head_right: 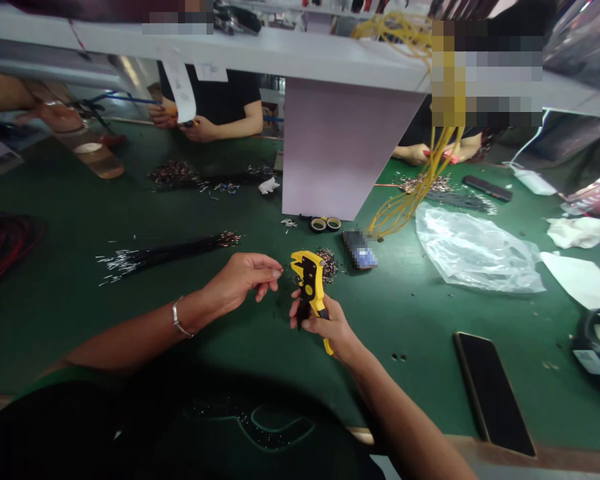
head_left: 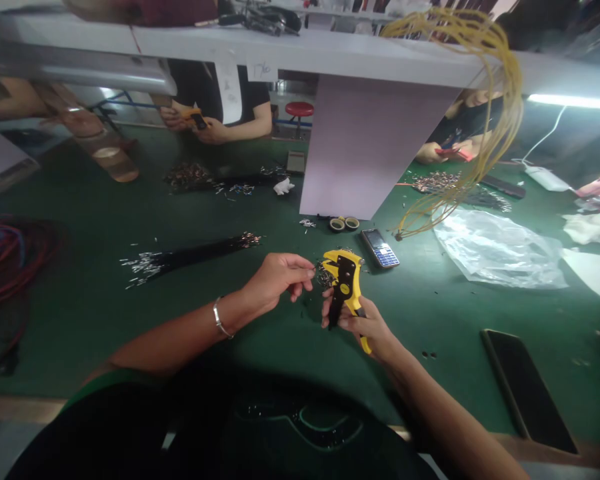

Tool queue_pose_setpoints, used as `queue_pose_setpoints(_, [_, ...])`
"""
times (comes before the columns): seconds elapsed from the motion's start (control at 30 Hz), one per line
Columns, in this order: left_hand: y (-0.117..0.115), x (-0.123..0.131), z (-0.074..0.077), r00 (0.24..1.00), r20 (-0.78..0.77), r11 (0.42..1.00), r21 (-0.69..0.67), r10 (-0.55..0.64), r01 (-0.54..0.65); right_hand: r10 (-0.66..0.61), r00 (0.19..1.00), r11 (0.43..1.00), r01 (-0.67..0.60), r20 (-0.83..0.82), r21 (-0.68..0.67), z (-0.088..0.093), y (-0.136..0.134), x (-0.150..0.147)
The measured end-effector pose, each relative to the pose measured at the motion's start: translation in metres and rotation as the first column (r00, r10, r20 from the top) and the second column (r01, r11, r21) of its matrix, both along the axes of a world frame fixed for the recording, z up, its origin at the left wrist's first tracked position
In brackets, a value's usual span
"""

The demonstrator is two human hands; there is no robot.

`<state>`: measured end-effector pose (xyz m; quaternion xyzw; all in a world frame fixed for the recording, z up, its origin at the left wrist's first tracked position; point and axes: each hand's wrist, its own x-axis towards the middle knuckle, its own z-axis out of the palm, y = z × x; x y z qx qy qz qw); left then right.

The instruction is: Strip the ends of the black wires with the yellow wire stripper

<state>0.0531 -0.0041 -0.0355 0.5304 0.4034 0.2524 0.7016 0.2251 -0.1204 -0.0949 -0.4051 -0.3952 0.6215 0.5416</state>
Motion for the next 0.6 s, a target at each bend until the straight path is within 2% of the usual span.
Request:
queue_pose_setpoints(0.2, [-0.009, 0.004, -0.005, 0.998, -0.021, 0.998, -0.010, -0.055, 0.055, -0.022, 1.000, 1.000, 0.022, -0.006, -0.005, 0.007, -0.001, -0.001])
queue_pose_setpoints(0.6, [-0.018, 0.008, -0.010, 0.998, -0.061, 0.995, 0.089, -0.032, 0.037, -0.036, 0.996, 0.999, 0.037, 0.078, -0.019, 0.003, -0.002, -0.007])
